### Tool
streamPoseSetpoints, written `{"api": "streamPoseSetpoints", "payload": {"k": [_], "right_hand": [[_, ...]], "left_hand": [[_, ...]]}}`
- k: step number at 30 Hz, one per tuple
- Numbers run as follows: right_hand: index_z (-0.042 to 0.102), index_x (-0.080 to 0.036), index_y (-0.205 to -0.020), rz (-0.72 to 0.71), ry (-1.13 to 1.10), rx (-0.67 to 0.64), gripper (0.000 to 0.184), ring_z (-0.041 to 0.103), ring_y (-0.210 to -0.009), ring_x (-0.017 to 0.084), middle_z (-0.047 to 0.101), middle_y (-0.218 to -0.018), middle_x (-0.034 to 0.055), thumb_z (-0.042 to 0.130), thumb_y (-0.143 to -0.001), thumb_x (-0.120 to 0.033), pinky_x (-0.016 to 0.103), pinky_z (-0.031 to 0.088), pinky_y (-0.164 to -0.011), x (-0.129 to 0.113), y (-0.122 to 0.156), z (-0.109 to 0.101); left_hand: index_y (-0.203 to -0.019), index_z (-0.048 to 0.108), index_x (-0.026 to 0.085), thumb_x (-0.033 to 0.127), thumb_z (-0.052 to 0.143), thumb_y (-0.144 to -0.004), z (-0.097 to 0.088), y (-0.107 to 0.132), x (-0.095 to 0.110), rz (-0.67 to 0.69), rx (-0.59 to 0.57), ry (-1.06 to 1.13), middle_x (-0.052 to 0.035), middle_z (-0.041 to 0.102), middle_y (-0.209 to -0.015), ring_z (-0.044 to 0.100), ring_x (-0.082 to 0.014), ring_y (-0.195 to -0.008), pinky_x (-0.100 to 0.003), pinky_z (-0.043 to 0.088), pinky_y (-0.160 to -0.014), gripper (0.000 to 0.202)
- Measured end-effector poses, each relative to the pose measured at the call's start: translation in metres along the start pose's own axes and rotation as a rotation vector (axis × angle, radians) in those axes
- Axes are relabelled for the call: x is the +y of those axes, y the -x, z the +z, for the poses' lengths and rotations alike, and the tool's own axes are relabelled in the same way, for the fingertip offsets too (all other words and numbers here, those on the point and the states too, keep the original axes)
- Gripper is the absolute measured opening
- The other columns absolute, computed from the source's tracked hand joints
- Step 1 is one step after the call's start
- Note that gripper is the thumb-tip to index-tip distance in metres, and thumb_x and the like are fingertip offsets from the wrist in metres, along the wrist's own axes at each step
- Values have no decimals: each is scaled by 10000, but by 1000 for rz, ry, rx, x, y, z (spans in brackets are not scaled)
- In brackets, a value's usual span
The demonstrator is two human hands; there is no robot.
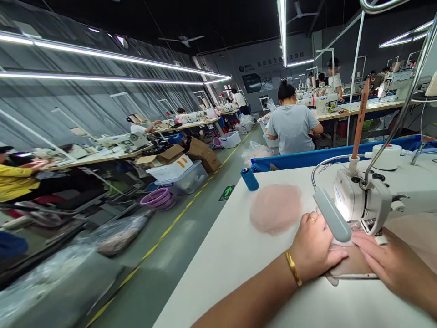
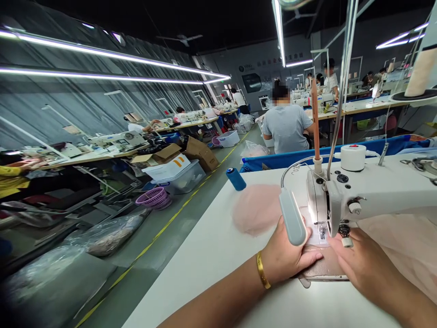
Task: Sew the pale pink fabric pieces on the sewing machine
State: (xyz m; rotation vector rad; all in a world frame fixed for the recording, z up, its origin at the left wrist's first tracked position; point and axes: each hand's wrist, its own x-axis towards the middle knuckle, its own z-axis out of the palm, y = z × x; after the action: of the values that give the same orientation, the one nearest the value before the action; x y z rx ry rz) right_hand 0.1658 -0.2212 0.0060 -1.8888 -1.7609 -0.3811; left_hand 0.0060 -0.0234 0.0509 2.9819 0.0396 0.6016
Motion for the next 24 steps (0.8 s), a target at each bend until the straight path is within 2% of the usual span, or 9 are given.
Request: {"api": "streamPoseSetpoints", "payload": {"k": [2, 4, 7, 9, 11, 14, 17, 19, 24], "right_hand": [[585, -263, -1455, -122, -54, -6, 468, 715, -1139, 273, 754, -1284, 96, 464, -1018, -150, 412, 592, -948, -7, 1, -2], [562, -256, -1464, -192, -114, -100, 482, 687, -1181, 253, 735, -1315, 92, 484, -1005, -130, 370, 587, -942, -12, -1, -5], [700, -284, -1186, -126, -63, -212, 330, 688, -911, 240, 745, -1048, 67, 482, -984, -139, 341, 563, -717, -9, -3, -7], [727, -275, -974, -73, 63, -135, 322, 640, -785, 241, 708, -887, 65, 453, -952, -108, 354, 522, -670, 0, -3, -9], [721, -261, -861, -75, 161, -35, 358, 633, -812, 259, 704, -861, 84, 427, -920, -65, 383, 520, -718, 10, -2, -12], [748, -249, -1018, -131, 162, 27, 404, 658, -943, 270, 747, -1012, 102, 411, -929, -44, 394, 538, -821, 11, -2, -18], [699, -246, -1263, -212, 63, -40, 432, 682, -986, 245, 768, -1167, 85, 433, -965, -80, 348, 546, -835, 0, -4, -19], [710, -264, -1225, -206, 18, -97, 410, 692, -939, 232, 786, -1132, 63, 440, -973, -85, 336, 539, -816, -9, -4, -18], [737, -277, -1154, -163, -14, -154, 373, 692, -883, 229, 791, -1028, 50, 481, -959, -87, 345, 528, -812, -14, -1, -17]], "left_hand": [[-889, 741, 180, 640, 773, -842, -6, 3, 6, 41, 32, -11, -123, 684, -1020, 605, -325, -993, -471, 491, -916, 463], [-788, 713, 179, 660, 763, -849, -12, 8, 10, 105, 3, 20, -113, 691, -1003, 613, -313, -988, -463, 472, -915, 487], [-715, 680, 184, 709, 759, -856, -17, 13, 10, 171, -142, 126, -68, 693, -898, 636, -251, -880, -403, 473, -856, 550], [-724, 683, 187, 707, 747, -877, -19, 14, 9, 195, -219, 207, -42, 688, -840, 636, -210, -796, -350, 472, -773, 546], [-809, 710, 191, 655, 740, -915, -20, 14, 8, 210, -251, 294, -34, 711, -879, 648, -190, -785, -314, 475, -734, 477], [-959, 713, 196, 518, 740, -964, -20, 13, 10, 191, -269, 362, -33, 730, -942, 668, -187, -826, -284, 492, -743, 323], [-1043, 688, 189, 360, 666, -1013, -16, 12, 13, 132, -252, 310, -56, 718, -973, 664, -206, -855, -302, 507, -764, 176], [-1027, 685, 189, 291, 628, -1015, -12, 13, 15, 118, -224, 250, -74, 705, -1002, 654, -218, -869, -327, 512, -777, 118], [-967, 693, 185, 281, 644, -1003, -3, 16, 18, 160, -180, 216, -69, 730, -1118, 654, -223, -967, -362, 517, -876, 113]]}}
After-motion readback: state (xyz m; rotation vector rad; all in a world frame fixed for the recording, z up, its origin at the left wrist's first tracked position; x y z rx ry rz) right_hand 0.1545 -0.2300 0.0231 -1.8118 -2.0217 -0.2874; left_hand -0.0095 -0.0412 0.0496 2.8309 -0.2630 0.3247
